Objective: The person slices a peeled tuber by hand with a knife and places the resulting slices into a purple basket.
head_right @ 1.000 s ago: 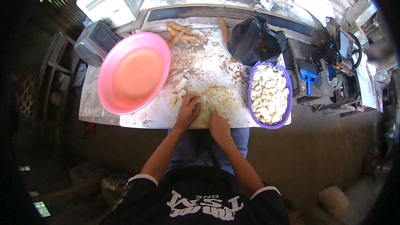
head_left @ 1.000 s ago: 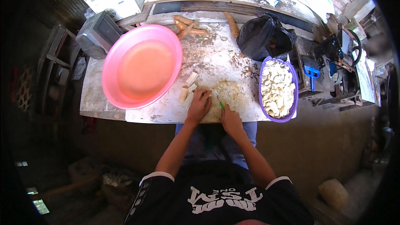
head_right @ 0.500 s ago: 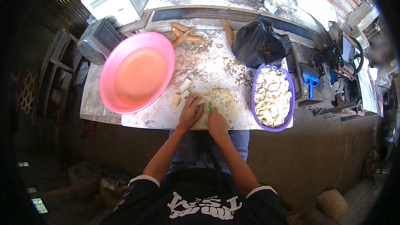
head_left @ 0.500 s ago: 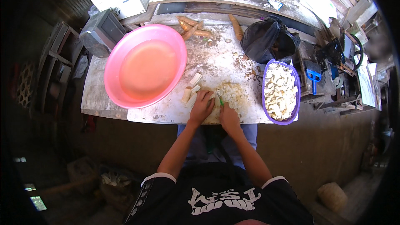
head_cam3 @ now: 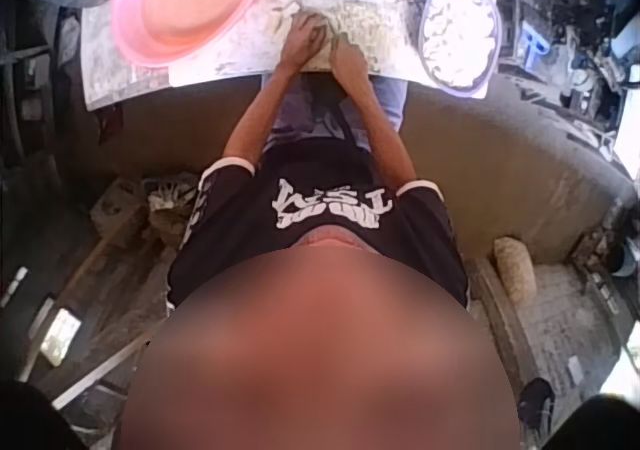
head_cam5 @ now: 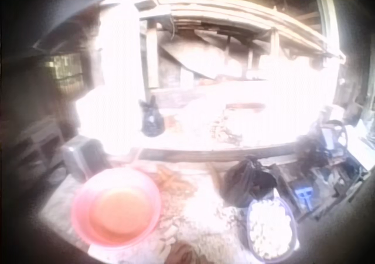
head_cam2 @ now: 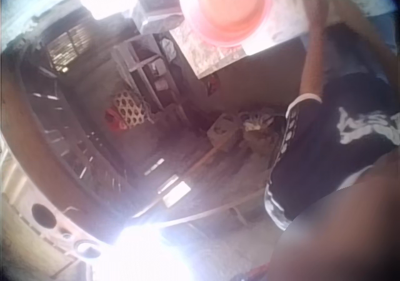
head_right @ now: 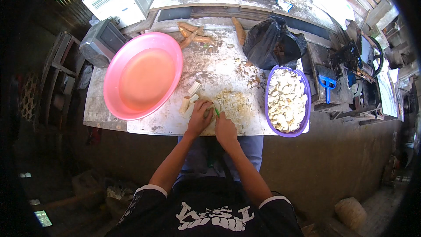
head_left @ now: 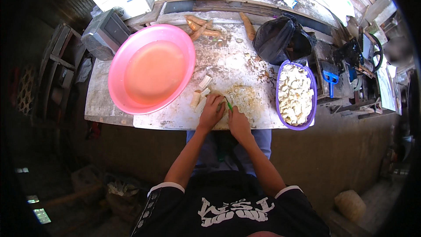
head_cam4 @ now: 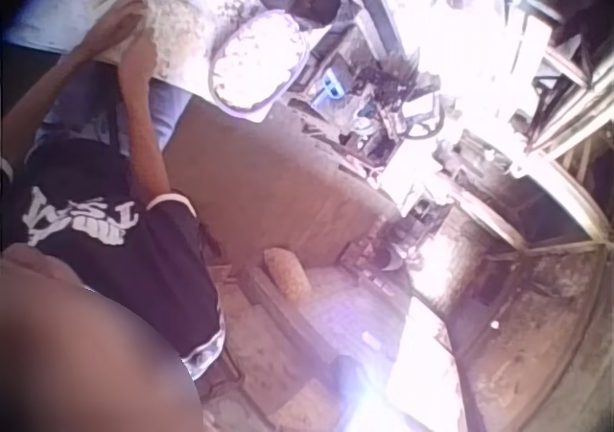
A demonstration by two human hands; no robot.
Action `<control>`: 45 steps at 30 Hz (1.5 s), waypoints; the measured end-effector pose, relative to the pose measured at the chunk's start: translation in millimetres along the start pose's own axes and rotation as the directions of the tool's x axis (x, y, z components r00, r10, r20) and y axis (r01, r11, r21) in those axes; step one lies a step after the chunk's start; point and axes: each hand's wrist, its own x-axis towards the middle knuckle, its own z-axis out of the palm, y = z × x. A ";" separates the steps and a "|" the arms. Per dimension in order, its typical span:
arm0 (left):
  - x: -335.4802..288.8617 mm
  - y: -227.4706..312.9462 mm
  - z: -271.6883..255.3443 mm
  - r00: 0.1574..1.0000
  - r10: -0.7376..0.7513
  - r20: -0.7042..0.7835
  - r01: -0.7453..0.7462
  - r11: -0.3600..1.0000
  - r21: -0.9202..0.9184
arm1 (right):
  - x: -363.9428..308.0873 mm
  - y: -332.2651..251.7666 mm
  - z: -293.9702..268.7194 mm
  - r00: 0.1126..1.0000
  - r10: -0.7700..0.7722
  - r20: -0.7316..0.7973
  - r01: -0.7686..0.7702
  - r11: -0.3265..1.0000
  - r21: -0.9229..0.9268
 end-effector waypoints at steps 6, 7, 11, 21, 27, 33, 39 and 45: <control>-1.3 -0.9 -0.4 1.000 0.004 -0.001 -0.004 1.000 0.004 | 0.8 -0.3 -0.8 1.000 0.003 0.022 -0.003 1.000 0.022; -1.7 -1.0 -0.4 1.000 0.003 -0.001 -0.003 1.000 0.004 | 0.6 -0.7 -1.6 1.000 0.003 0.024 -0.003 1.000 0.022; -2.8 -1.2 0.3 1.000 0.012 -0.007 -0.012 1.000 0.013 | -1.3 -2.0 -4.7 0.999 0.004 0.038 -0.005 1.000 0.026; -4.1 6.9 -2.5 1.000 -0.002 0.004 0.002 1.000 -0.006 | -1.2 2.0 0.8 0.999 -0.049 -0.020 0.050 0.997 0.052; -0.1 0.5 -2.6 1.000 0.028 -0.005 -0.028 0.999 0.025 | 12.0 4.9 2.1 0.997 -0.073 0.025 0.072 0.997 0.016; 1.4 -2.8 -1.3 0.997 0.079 -0.023 -0.077 0.994 0.079 | 3.7 8.5 2.8 0.998 -0.036 0.048 0.038 0.998 -0.041; 5.1 -1.5 3.9 0.998 0.060 0.031 -0.062 0.997 0.039 | 2.0 6.6 -5.4 0.997 -0.020 0.072 0.027 0.995 -0.091; 7.6 -3.5 2.0 0.999 0.046 0.026 -0.047 0.996 0.075 | -0.4 20.0 -0.4 0.998 -0.059 0.030 0.060 0.998 -0.015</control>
